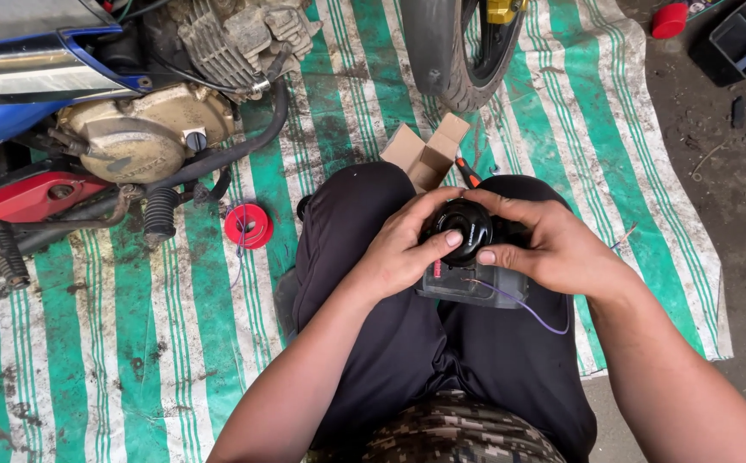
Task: Testing and installing a new horn on a motorcycle, including wire stripping and electrical testing.
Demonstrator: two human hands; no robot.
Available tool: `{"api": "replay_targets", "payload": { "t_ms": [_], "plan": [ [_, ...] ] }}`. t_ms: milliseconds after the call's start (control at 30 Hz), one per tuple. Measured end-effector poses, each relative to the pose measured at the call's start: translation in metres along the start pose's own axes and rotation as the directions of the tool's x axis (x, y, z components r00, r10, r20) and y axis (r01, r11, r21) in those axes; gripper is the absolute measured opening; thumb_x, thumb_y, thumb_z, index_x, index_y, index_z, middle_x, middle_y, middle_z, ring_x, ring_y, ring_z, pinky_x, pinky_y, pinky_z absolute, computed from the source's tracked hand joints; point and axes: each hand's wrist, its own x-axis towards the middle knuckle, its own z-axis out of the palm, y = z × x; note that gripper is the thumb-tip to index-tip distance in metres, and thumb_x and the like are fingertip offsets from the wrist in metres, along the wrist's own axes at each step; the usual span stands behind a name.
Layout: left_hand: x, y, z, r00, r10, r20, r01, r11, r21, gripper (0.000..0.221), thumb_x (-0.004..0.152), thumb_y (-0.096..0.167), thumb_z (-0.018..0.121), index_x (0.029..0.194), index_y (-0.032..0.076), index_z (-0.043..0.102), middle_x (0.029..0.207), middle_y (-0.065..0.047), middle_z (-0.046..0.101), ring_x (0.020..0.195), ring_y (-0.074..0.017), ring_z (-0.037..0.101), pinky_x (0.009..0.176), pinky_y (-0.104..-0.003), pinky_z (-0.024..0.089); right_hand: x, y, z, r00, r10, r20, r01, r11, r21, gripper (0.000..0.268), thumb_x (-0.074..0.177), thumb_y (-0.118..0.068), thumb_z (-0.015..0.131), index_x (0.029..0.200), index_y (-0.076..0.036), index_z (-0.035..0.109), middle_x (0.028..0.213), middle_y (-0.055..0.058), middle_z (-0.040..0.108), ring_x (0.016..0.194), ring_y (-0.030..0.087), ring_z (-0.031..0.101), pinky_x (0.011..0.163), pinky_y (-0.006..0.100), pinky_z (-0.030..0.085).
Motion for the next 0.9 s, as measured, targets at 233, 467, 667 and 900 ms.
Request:
{"api": "replay_targets", "payload": {
  "t_ms": [233, 467, 667, 900],
  "plan": [
    [-0.010, 0.024, -0.008, 0.990, -0.038, 0.136, 0.037, 0.999, 0.008, 0.077, 0.109, 0.034, 0.074, 0.175, 0.013, 0.042, 0.170, -0.031, 0.047, 0.158, -0.0518, 0.043, 0.126, -0.063, 0.039, -0.009, -0.008, -0.012, 0.998, -0.065, -0.022, 0.067, 0.993, 0.093, 0.073, 0.094, -0.011, 0.080, 0.164, -0.005, 0.059, 0.143, 0.023, 0.076, 0.144, 0.035, 0.064, 0.113, 0.053, 0.055],
    [0.000, 0.042, -0.029, 0.965, -0.002, 0.262, -0.040, 0.987, 0.155, 0.085, 0.093, 0.015, 0.076, 0.169, 0.005, 0.040, 0.172, -0.019, 0.054, 0.148, -0.0331, 0.063, 0.116, -0.040, 0.050, -0.046, -0.013, -0.018, 0.993, 0.051, -0.104, -0.080, 0.954, -0.290, 0.104, 0.068, 0.005, 0.076, 0.166, -0.003, 0.044, 0.151, 0.018, 0.070, 0.130, 0.034, 0.072, 0.104, 0.043, 0.057],
    [0.020, 0.056, -0.041, 0.914, -0.001, 0.406, -0.042, 0.994, 0.097, 0.091, 0.087, 0.010, 0.080, 0.169, 0.005, 0.041, 0.158, -0.019, 0.068, 0.133, -0.0291, 0.073, 0.109, -0.039, 0.055, -0.048, -0.002, -0.027, 0.989, 0.144, 0.042, -0.120, 0.928, -0.352, 0.090, 0.066, -0.001, 0.081, 0.153, -0.008, 0.062, 0.137, 0.007, 0.081, 0.100, 0.027, 0.079, 0.078, 0.038, 0.063],
    [0.019, 0.047, -0.038, 0.928, -0.086, 0.361, 0.076, 0.996, 0.042, 0.084, 0.087, 0.004, 0.084, 0.164, 0.003, 0.052, 0.115, -0.010, 0.084, 0.085, -0.0151, 0.076, 0.079, -0.030, 0.060, -0.045, 0.018, -0.027, 0.986, -0.026, 0.167, 0.088, 0.921, -0.379, 0.112, 0.052, -0.012, 0.102, 0.155, -0.003, 0.059, 0.160, 0.009, 0.069, 0.138, 0.031, 0.071, 0.109, 0.040, 0.056]
  ]
}}
